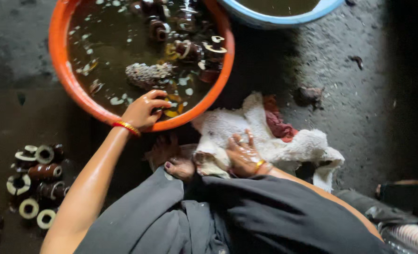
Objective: The person sits on the floor and scrubs small brown ceramic insulator parts in a red basin of dirty water using a gray abrasive pad, rubbing each piece by hand, then places the cleaned pieces on a board and cardboard beside the basin. At the end they set the pad down and wipe their hands on a cloth.
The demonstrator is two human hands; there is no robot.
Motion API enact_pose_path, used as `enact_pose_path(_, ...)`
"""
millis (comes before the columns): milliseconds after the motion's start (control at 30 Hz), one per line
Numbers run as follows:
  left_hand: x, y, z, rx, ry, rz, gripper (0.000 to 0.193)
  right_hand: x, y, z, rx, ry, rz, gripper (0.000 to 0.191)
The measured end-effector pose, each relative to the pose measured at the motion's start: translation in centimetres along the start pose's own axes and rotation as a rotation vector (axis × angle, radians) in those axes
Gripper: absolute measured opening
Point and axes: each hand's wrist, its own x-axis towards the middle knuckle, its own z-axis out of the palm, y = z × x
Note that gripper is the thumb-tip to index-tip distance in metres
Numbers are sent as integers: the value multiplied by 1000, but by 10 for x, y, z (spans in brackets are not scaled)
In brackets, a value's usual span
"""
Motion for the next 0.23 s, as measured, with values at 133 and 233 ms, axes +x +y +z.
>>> enact_pose_path(133, -7, 0, 3, 14, -28, -98, 34, -24, 68, -66, 70, -23, -194, 77)
enact_pose_path(233, -18, 28, 39, 14, -27, -68, 35, -39, 111, -116, -118, 207, -297, 67)
